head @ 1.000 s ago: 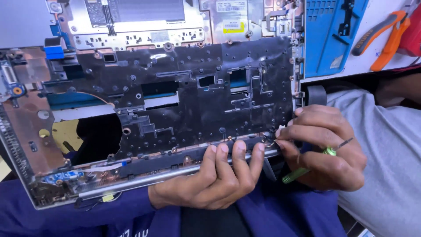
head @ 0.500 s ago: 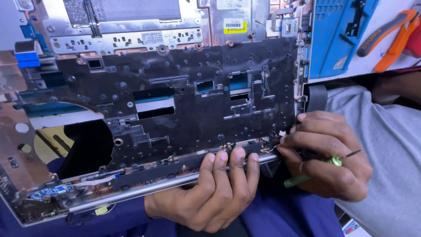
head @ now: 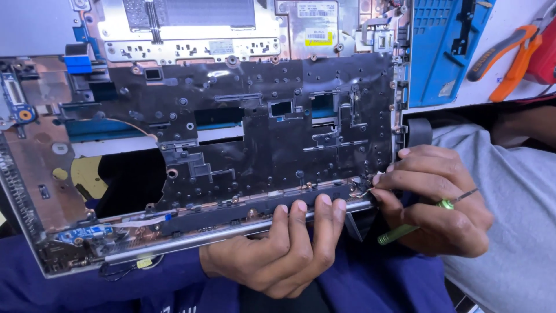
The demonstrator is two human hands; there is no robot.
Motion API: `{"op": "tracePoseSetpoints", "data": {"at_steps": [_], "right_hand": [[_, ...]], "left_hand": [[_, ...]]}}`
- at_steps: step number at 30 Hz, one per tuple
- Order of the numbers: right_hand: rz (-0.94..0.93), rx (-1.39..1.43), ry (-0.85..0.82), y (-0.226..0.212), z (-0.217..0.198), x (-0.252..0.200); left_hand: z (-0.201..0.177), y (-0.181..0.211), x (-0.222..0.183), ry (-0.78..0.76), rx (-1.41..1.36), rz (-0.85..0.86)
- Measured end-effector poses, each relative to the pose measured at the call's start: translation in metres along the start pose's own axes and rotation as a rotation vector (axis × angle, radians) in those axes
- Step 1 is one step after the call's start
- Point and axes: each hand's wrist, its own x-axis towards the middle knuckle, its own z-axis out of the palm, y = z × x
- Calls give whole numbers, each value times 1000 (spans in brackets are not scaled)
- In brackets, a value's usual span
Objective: Assembling the internal components of a laptop chassis using a screwdriver and manual manipulation.
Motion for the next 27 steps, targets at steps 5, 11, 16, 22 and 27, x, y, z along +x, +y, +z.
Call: {"op": "tracePoseSetpoints", "data": {"at_steps": [5, 11, 16, 22, 27], "right_hand": [[-12, 6, -15, 6, 1, -4], [-13, 47, -27, 8, 0, -1], [-17, 32, -35, 6, -2, 0], [-108, -57, -18, 5, -7, -5], [-73, -42, -101, -2, -14, -1]], "left_hand": [[1, -4, -2, 46, -1, 17], [-5, 13, -4, -190, 80, 18], [-3, 5, 3, -200, 98, 52], [-5, 0, 12, -242, 39, 19], [-8, 1, 14, -289, -16, -15]]}}
